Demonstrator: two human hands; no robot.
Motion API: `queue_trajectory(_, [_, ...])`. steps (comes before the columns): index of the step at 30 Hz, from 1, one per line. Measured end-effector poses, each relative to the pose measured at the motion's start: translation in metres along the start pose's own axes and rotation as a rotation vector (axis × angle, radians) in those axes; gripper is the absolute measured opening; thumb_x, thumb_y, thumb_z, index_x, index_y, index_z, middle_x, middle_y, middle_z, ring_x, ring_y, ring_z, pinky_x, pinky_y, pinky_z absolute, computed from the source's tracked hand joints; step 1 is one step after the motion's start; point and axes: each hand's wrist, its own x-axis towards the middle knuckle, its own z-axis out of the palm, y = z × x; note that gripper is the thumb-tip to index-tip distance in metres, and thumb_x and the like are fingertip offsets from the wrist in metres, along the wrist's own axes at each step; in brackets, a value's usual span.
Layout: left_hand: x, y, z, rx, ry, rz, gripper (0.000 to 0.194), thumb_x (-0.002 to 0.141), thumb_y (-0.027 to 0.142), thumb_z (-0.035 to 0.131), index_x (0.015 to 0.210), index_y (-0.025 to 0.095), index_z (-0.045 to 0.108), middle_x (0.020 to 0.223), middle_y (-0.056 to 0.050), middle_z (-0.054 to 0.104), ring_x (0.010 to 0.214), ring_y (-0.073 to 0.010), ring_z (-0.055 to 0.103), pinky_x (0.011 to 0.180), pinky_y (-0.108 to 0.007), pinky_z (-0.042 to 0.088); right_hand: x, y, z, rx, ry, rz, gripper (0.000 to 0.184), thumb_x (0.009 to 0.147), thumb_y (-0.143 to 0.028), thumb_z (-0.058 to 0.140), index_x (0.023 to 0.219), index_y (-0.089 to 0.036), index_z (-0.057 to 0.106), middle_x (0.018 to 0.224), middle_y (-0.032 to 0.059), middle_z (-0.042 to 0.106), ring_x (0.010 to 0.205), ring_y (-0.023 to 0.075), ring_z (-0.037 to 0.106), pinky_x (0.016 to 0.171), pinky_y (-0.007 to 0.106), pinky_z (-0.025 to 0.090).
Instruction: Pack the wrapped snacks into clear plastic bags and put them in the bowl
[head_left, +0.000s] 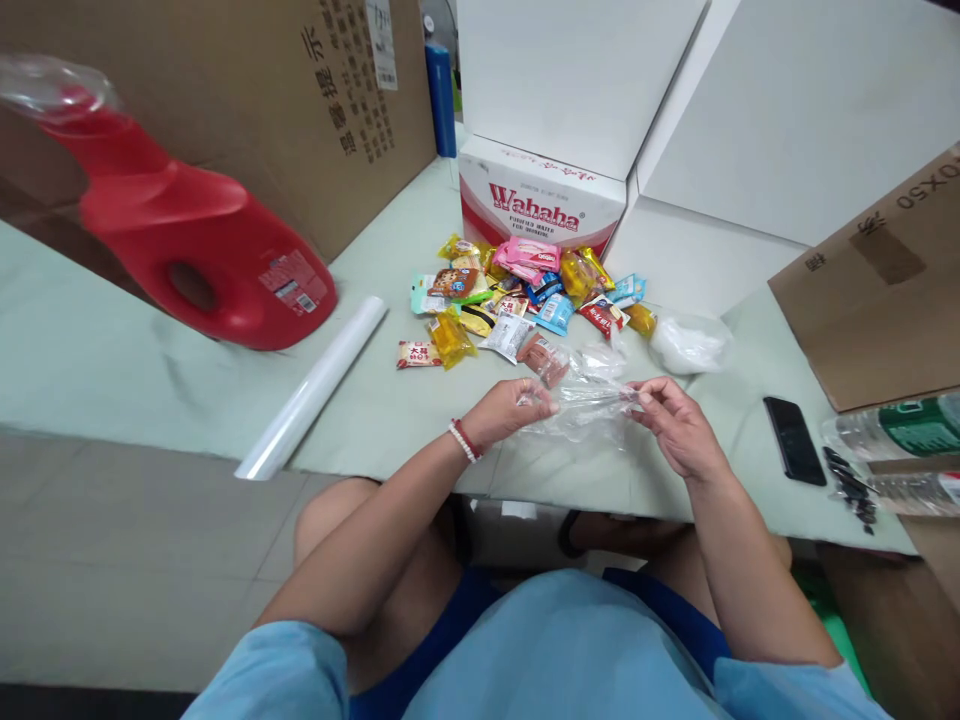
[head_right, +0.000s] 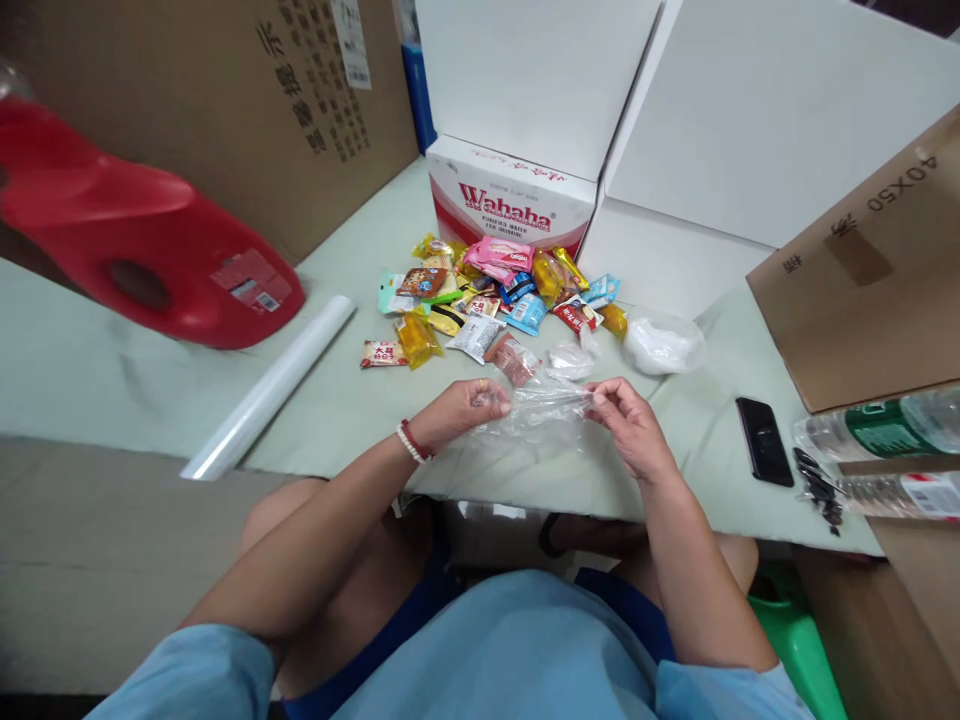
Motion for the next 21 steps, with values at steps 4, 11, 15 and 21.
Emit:
queue_trajectory(4, [-0.006,0.002,-0.004,0.066,-0.115,0.118,0.039,0.064,0.05,0.086,0.069,0.017,0.065,0.08,-0.001,0.064,0.082,-0.0171,0.059,0.072,-0.026,0.046,-0.004,-0.011,-0.014,0.116,0.004,0.106,0.037,0.081,-0.05,0.081,0.087,-0.024,0.056,0.077,-0.0017,0.063,0.068,0.0127,0.059,0.06,0.022,0.048])
queue_trajectory(11, [-0.017,0.005,-0.002,-0.283,-0.242,-0.06,0.045,0.081,0.06,0.073,0.08,0.021,0.051,0.071,0.003,0.059,0.053,-0.0114,0.057,0.051,-0.024,0.045,0.003,-0.001,-0.028,0.092,-0.058,0.197,0.037,0.079,-0.05,0.079,0.089,-0.024,0.055,0.064,-0.0064,0.048,0.048,0.0092,0.035,0.043,0.021,0.026])
queue_trajectory(15, [-0.006,-0.011,-0.004,-0.113,0.022,-0.247,0.04,0.09,0.052,0.065,0.074,0.023,0.042,0.054,0.005,0.051,0.035,-0.0078,0.037,0.037,-0.021,0.026,0.033,0.027,-0.03,-0.306,0.07,0.059,0.036,0.078,-0.054,0.073,0.084,-0.022,0.059,0.069,-0.0019,0.055,0.059,0.0137,0.047,0.054,0.026,0.04])
queue_trajectory(21, [-0.002,-0.03,0.004,-0.039,0.184,-0.321,0.047,0.092,0.066,0.051,0.068,0.025,0.048,0.046,0.001,0.055,0.03,-0.014,0.041,0.04,-0.027,0.027,0.006,0.026,0.008,-0.796,0.222,-0.514,0.023,0.099,-0.036,0.052,0.107,-0.022,0.068,0.111,0.0121,0.066,0.108,0.0263,0.06,0.098,0.046,0.05])
